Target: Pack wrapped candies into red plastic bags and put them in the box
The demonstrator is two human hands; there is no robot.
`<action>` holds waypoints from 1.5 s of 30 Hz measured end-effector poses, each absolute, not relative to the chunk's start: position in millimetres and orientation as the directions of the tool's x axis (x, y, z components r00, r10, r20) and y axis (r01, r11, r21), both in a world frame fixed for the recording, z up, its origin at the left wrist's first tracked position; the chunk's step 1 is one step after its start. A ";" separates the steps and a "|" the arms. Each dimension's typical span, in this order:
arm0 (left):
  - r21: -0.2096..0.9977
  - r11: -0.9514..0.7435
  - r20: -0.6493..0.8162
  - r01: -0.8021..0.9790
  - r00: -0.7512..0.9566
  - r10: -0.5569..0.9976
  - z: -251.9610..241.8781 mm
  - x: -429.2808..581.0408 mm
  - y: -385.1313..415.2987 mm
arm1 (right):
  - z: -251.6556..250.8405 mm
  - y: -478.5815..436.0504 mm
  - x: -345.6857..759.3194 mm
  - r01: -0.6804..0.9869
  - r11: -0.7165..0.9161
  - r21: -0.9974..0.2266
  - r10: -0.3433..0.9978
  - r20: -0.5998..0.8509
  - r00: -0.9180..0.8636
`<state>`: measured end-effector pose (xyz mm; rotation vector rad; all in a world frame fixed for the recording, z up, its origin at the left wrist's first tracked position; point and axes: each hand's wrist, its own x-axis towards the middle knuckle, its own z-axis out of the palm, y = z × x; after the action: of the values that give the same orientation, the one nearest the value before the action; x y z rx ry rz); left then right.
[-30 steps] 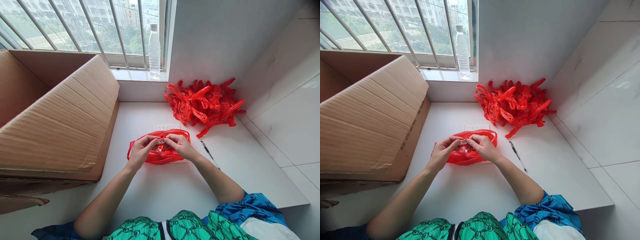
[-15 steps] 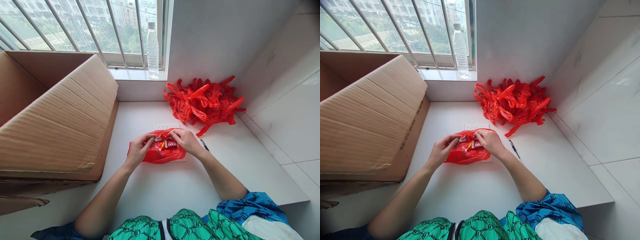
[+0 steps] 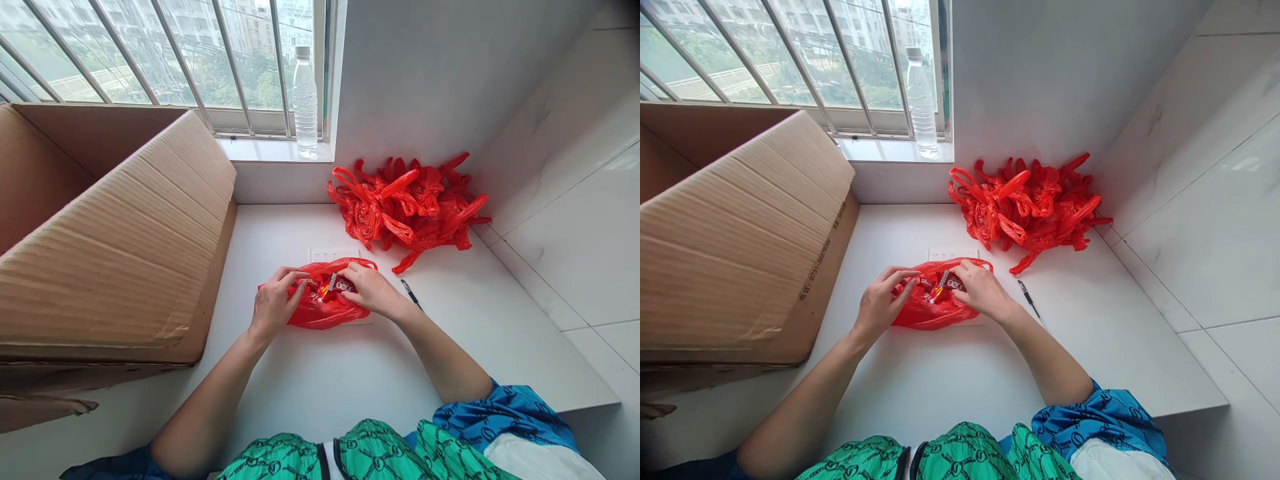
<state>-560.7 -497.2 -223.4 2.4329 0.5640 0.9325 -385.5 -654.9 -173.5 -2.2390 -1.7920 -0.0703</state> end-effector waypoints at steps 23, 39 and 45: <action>0.945 -0.254 0.312 -0.208 0.812 0.493 -214.9 -561.2 -512.3 | -172.6 -645.4 -402.1 0.410 0.102 -0.907 0.914 0.248 0.321; 0.487 -0.860 0.404 0.148 0.836 0.373 -237.2 -554.2 -508.0 | -200.8 -638.7 -374.8 0.951 -0.308 0.023 0.899 0.335 0.283; 0.466 -0.864 0.387 0.191 0.834 0.393 -239.5 -553.2 -507.5 | -206.9 -633.8 -372.4 0.938 -0.335 0.089 0.889 0.360 0.284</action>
<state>-553.2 -507.5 -239.5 2.5998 0.4343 0.6731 -372.4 -633.8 -206.9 -2.4010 -1.7219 -0.5270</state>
